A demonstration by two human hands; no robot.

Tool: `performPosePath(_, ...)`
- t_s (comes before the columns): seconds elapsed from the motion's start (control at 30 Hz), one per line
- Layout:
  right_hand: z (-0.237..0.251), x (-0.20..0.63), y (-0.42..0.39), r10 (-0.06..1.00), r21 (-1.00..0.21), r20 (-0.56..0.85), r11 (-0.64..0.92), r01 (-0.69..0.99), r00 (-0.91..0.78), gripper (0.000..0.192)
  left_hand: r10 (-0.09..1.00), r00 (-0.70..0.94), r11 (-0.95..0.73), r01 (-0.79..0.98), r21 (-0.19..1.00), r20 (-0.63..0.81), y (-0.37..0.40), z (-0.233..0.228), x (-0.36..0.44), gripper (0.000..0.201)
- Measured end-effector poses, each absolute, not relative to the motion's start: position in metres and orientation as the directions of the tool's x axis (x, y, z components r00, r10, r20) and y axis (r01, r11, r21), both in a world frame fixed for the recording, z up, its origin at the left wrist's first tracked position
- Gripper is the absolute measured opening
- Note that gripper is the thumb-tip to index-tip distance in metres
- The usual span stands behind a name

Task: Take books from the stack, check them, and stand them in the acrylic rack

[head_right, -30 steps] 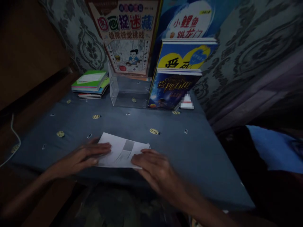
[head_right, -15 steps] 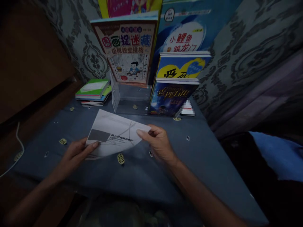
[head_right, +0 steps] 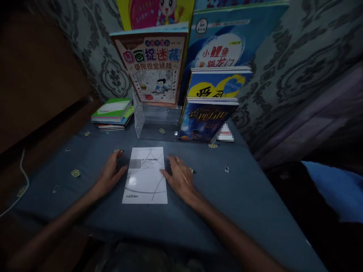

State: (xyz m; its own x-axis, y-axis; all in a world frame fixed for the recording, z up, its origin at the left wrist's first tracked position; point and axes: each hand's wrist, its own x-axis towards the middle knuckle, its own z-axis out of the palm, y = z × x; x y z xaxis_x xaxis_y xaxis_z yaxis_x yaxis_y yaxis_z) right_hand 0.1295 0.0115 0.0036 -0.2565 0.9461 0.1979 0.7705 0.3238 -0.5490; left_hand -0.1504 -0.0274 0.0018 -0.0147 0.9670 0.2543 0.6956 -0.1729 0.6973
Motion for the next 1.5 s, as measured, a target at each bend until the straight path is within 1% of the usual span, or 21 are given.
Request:
performPosePath(0.07,0.003,0.122,0.009,0.901,-0.461,0.252,0.433,0.775,-0.354,0.040,0.946,0.116,-0.273,0.793,0.545,0.304,-0.019,-0.004,-0.151,0.056)
performPosePath(0.13,0.003,0.104,0.008,0.823,-0.417,0.292,0.568,0.709,-0.488,0.043,0.923,0.217,-0.343,0.839,0.423,0.319,-0.009,-0.009,-0.144,0.053)
performPosePath(0.17,0.002,0.094,0.009,0.782,-0.399,0.296,0.624,0.673,-0.549,0.045,0.917,0.246,-0.358,0.856,0.373,0.315,-0.004,-0.012,-0.140,0.053)
performPosePath(0.23,-0.001,0.074,0.014,0.718,-0.367,0.253,0.691,0.623,-0.648,0.051,0.920,0.275,-0.354,0.889,0.291,0.280,0.004,-0.019,-0.132,0.052)
performPosePath(0.3,-0.006,0.062,0.023,0.712,-0.341,0.188,0.694,0.634,-0.677,0.053,0.930,0.288,-0.339,0.913,0.225,0.229,0.009,-0.024,-0.129,0.052)
performPosePath(0.37,-0.010,0.063,0.033,0.759,-0.317,0.130,0.641,0.699,-0.638,0.058,0.932,0.304,-0.341,0.922,0.185,0.199,0.010,-0.027,-0.129,0.052)
performPosePath(0.43,-0.012,0.074,0.040,0.819,-0.295,0.099,0.566,0.769,-0.565,0.063,0.930,0.315,-0.349,0.919,0.184,0.191,0.009,-0.025,-0.131,0.053)
performPosePath(0.5,-0.013,0.090,0.040,0.852,-0.278,0.104,0.519,0.808,-0.512,0.064,0.933,0.308,-0.345,0.913,0.217,0.185,0.007,-0.021,-0.132,0.053)
performPosePath(0.53,-0.015,0.098,0.037,0.853,-0.270,0.115,0.520,0.811,-0.509,0.064,0.937,0.301,-0.338,0.910,0.241,0.179,0.006,-0.019,-0.132,0.054)
performPosePath(0.67,-0.024,0.120,-0.001,0.817,-0.241,0.181,0.577,0.780,-0.548,0.063,0.952,0.269,-0.304,0.894,0.330,0.147,0.005,-0.013,-0.127,0.053)
performPosePath(0.8,-0.030,0.127,-0.044,0.767,-0.241,0.222,0.642,0.728,-0.602,0.065,0.964,0.195,-0.248,0.903,0.351,0.181,0.001,-0.013,-0.123,0.051)
performPosePath(0.9,-0.029,0.127,-0.057,0.750,-0.253,0.222,0.662,0.706,-0.623,0.063,0.968,0.143,-0.213,0.903,0.374,0.206,-0.003,-0.013,-0.121,0.049)
performPosePath(0.97,-0.027,0.127,-0.057,0.747,-0.264,0.222,0.664,0.699,-0.626,0.062,0.969,0.131,-0.215,0.869,0.445,0.210,-0.003,-0.012,-0.122,0.049)
performPosePath(1.0,-0.026,0.127,-0.057,0.747,-0.269,0.226,0.664,0.697,-0.625,0.061,0.970,0.118,-0.211,0.836,0.506,0.211,-0.002,-0.012,-0.122,0.050)
performPosePath(1.07,-0.026,0.127,-0.055,0.745,-0.276,0.240,0.667,0.692,-0.622,0.060,0.979,0.064,-0.178,0.726,0.664,0.193,0.004,-0.009,-0.124,0.052)
performPosePath(1.13,-0.027,0.127,-0.054,0.744,-0.277,0.254,0.668,0.690,-0.618,0.060,0.991,-0.026,-0.095,0.551,0.829,0.131,0.011,-0.005,-0.125,0.054)
performPosePath(1.2,-0.028,0.128,-0.055,0.746,-0.279,0.264,0.665,0.692,-0.611,0.060,0.992,-0.128,0.028,0.326,0.945,0.015,0.018,0.001,-0.126,0.054)
performPosePath(1.27,-0.030,0.129,-0.056,0.753,-0.284,0.268,0.658,0.697,-0.601,0.061,0.972,-0.198,0.152,0.102,0.983,-0.130,0.023,0.009,-0.127,0.054)
performPosePath(1.33,-0.033,0.131,-0.055,0.760,-0.282,0.262,0.650,0.706,-0.595,0.062,0.947,-0.214,0.234,-0.058,0.971,-0.241,0.024,0.016,-0.126,0.055)
performPosePath(1.4,-0.036,0.133,-0.054,0.760,-0.277,0.258,0.650,0.708,-0.597,0.063,0.936,-0.207,0.264,-0.126,0.956,-0.285,0.025,0.020,-0.125,0.059)
performPosePath(1.5,-0.041,0.138,-0.050,0.741,-0.284,0.287,0.671,0.685,-0.607,0.066,0.925,-0.220,0.289,-0.122,0.949,-0.310,0.027,0.023,-0.128,0.067)
